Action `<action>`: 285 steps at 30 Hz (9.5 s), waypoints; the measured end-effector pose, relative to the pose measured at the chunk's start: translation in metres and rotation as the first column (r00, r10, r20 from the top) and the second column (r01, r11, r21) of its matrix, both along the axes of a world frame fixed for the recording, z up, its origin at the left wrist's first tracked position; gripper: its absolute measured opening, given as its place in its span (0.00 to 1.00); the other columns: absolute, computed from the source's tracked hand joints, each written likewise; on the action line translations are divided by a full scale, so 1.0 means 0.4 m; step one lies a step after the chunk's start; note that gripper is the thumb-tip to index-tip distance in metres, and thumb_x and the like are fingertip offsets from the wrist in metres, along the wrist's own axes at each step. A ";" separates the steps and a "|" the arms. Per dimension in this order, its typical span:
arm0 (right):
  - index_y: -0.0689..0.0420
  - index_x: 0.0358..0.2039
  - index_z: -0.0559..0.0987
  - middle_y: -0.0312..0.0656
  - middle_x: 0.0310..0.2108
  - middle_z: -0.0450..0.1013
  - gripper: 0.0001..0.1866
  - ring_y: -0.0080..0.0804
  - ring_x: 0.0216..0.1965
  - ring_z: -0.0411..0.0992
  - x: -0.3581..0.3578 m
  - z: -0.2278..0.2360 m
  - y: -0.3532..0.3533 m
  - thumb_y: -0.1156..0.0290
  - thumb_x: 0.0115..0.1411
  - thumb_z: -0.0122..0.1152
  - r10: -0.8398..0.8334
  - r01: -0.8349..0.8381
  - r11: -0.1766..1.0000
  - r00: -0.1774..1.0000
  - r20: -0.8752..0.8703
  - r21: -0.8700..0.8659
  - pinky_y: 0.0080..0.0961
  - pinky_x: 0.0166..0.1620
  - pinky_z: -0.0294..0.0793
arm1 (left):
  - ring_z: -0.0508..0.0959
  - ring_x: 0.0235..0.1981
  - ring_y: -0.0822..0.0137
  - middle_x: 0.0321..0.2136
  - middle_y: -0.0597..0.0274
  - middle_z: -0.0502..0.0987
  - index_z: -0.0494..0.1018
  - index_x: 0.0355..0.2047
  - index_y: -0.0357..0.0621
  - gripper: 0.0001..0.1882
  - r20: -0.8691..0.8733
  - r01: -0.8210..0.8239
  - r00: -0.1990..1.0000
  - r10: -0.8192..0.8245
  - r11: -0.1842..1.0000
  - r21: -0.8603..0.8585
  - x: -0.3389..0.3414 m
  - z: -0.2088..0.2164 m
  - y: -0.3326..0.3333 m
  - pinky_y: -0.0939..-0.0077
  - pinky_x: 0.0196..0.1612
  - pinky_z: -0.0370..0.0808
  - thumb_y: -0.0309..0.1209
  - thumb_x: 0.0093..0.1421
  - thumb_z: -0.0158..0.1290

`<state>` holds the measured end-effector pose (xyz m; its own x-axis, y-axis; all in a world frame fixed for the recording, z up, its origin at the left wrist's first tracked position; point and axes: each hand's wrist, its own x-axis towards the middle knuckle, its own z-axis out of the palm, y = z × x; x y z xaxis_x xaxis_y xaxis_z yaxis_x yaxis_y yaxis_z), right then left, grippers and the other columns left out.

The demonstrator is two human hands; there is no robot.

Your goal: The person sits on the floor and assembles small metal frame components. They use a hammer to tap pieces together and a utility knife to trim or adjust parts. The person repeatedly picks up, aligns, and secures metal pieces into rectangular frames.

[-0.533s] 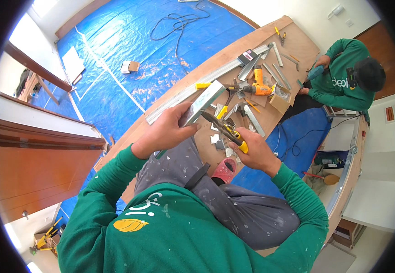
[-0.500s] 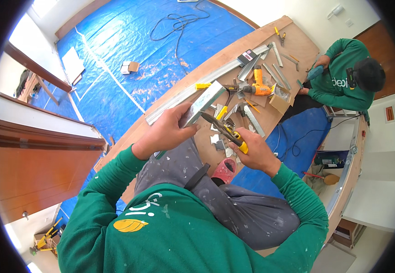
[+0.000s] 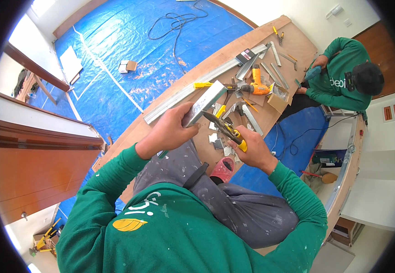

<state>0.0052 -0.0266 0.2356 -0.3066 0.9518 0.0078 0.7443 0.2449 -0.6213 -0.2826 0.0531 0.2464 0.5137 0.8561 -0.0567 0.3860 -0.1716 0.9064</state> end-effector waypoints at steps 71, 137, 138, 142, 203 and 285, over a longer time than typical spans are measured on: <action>0.59 0.41 0.77 0.55 0.29 0.75 0.21 0.62 0.34 0.74 0.048 -0.011 0.002 0.55 0.61 0.75 -0.139 0.158 0.969 0.985 0.106 -0.192 0.47 0.37 0.73 | 0.78 0.31 0.61 0.29 0.48 0.79 0.77 0.43 0.32 0.16 0.066 0.099 0.994 -0.092 0.988 -0.115 0.062 -0.034 0.079 0.62 0.39 0.75 0.31 0.57 0.59; 0.67 0.37 0.79 0.60 0.29 0.79 0.31 0.62 0.33 0.80 -0.028 -0.445 -0.048 0.46 0.58 0.75 -0.371 0.345 0.848 0.929 0.015 -0.401 0.48 0.37 0.77 | 0.75 0.61 0.60 0.58 0.57 0.72 0.59 0.67 0.42 0.41 0.486 0.454 0.636 0.599 0.218 -0.864 0.384 -0.518 -0.287 0.56 0.65 0.72 0.39 0.61 0.70; 0.66 0.37 0.80 0.59 0.28 0.80 0.30 0.61 0.32 0.80 -0.031 -0.463 -0.065 0.47 0.58 0.75 -0.417 0.388 0.833 0.909 0.014 -0.394 0.47 0.36 0.77 | 0.76 0.60 0.60 0.57 0.57 0.72 0.60 0.66 0.41 0.40 0.476 0.448 0.603 0.640 0.222 -0.866 0.384 -0.492 -0.285 0.57 0.64 0.73 0.38 0.61 0.70; 0.62 0.40 0.82 0.53 0.29 0.81 0.28 0.49 0.30 0.80 -0.050 -0.477 -0.096 0.46 0.59 0.75 -0.563 0.522 0.761 0.827 0.008 -0.385 0.43 0.36 0.77 | 0.77 0.56 0.60 0.54 0.56 0.74 0.62 0.64 0.38 0.39 0.478 0.392 0.624 0.618 0.282 -0.876 0.371 -0.441 -0.281 0.59 0.60 0.76 0.36 0.59 0.69; 0.65 0.45 0.81 0.61 0.38 0.81 0.24 0.61 0.41 0.80 -0.307 -0.234 -0.265 0.54 0.65 0.70 -0.517 0.470 0.735 0.855 0.045 -0.488 0.47 0.42 0.77 | 0.81 0.43 0.36 0.36 0.38 0.82 0.76 0.43 0.37 0.12 -0.274 0.394 0.859 -0.433 0.900 -0.186 -0.104 -0.344 0.031 0.48 0.46 0.77 0.30 0.63 0.54; 0.63 0.34 0.82 0.50 0.28 0.81 0.27 0.41 0.28 0.77 -0.167 -0.853 -0.078 0.46 0.60 0.71 -0.969 0.796 0.244 0.169 -0.182 -0.554 0.40 0.35 0.76 | 0.81 0.50 0.58 0.49 0.54 0.80 0.76 0.57 0.41 0.33 0.155 0.084 0.980 0.128 0.440 -0.894 0.356 -0.726 -0.153 0.61 0.52 0.77 0.46 0.56 0.70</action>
